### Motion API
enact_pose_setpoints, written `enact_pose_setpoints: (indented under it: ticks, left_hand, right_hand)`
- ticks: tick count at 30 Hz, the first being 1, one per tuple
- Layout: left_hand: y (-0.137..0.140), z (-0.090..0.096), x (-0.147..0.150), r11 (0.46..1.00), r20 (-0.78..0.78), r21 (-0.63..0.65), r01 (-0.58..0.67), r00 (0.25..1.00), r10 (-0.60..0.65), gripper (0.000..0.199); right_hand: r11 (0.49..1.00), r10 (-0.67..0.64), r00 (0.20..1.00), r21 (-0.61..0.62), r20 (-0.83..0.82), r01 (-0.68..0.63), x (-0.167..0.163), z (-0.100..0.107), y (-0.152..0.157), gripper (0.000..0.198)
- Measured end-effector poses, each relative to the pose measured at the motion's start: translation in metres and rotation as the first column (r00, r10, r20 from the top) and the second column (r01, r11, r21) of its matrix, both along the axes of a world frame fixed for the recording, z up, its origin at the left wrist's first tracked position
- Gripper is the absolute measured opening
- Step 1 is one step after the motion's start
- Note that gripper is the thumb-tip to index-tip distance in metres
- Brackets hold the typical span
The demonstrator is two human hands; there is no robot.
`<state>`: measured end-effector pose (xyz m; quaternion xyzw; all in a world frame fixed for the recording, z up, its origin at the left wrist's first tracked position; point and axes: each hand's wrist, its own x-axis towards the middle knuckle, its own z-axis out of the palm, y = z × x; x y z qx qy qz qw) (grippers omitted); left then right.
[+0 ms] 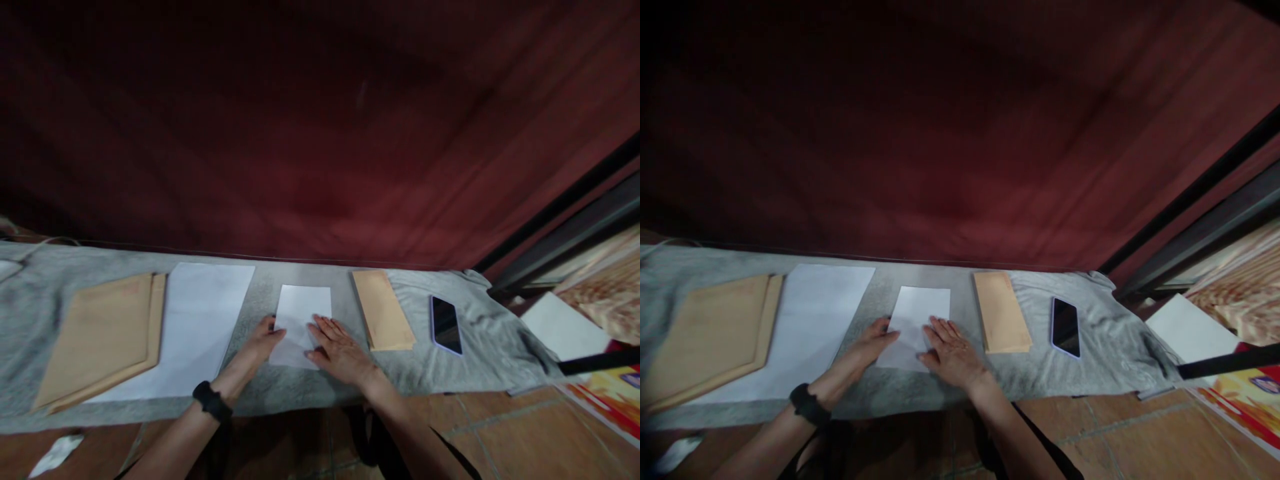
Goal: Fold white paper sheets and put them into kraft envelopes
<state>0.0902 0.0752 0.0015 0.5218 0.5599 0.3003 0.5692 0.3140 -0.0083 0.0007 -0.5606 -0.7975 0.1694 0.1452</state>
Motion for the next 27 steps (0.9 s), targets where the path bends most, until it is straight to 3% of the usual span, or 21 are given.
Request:
enact_pose_setpoints:
  ticks: [4,8,10,12,13,15,18,20,22,25,27]
  left_hand:
    - [-0.004,0.006,-0.008,0.998,0.098,-0.060,0.018,0.995,-0.012,0.043]
    - [-0.003,0.007,-0.013,0.997,0.041,-0.059,0.043,0.998,-0.041,0.045]
    - [-0.002,0.010,-0.017,0.999,-0.115,0.030,0.018,0.993,-0.015,0.043]
    - [-0.002,0.018,-0.022,0.975,-0.269,0.220,0.021,0.962,0.040,0.045]
    - [-0.004,0.024,-0.024,0.947,-0.304,0.314,0.073,0.952,0.028,0.049]
    - [-0.011,0.033,-0.030,0.867,-0.324,0.421,0.268,0.937,-0.133,0.057]
    - [-0.024,0.036,-0.037,0.695,-0.373,0.398,0.598,0.798,-0.473,0.073]
    - [-0.027,0.029,-0.040,0.645,-0.426,0.376,0.665,0.742,-0.517,0.074]
    - [-0.023,0.019,-0.043,0.675,-0.433,0.363,0.642,0.758,-0.488,0.059]
    - [-0.009,0.012,-0.045,0.765,-0.345,0.324,0.557,0.822,-0.453,0.033]
    - [-0.001,0.013,-0.044,0.807,-0.283,0.308,0.503,0.859,-0.427,0.030]
  right_hand:
    - [0.979,0.135,0.988,-0.141,-0.073,-0.145,0.018,0.016,-0.009,0.091]
    - [0.986,0.127,0.989,-0.096,-0.075,-0.134,0.022,0.012,-0.015,0.059]
    - [0.991,0.120,0.988,-0.055,-0.094,-0.126,0.021,0.007,-0.014,0.050]
    - [0.992,0.115,0.984,-0.026,-0.133,-0.120,0.022,0.004,-0.013,0.049]
    - [0.993,0.114,0.981,-0.019,-0.156,-0.119,0.022,0.003,-0.012,0.048]
    - [0.992,0.121,0.972,-0.014,-0.203,-0.126,0.023,0.005,-0.010,0.044]
    - [0.991,0.121,0.962,-0.020,-0.244,-0.129,0.024,0.009,-0.009,0.037]
    - [0.995,0.088,0.963,-0.030,-0.253,-0.099,0.024,0.012,-0.008,0.035]
    - [0.997,0.052,0.964,-0.045,-0.260,-0.066,0.024,0.014,-0.007,0.034]
    - [0.997,0.010,0.961,-0.065,-0.275,-0.029,0.023,0.016,-0.003,0.034]
    - [0.997,-0.028,0.957,-0.080,-0.288,0.005,0.022,0.016,0.001,0.033]
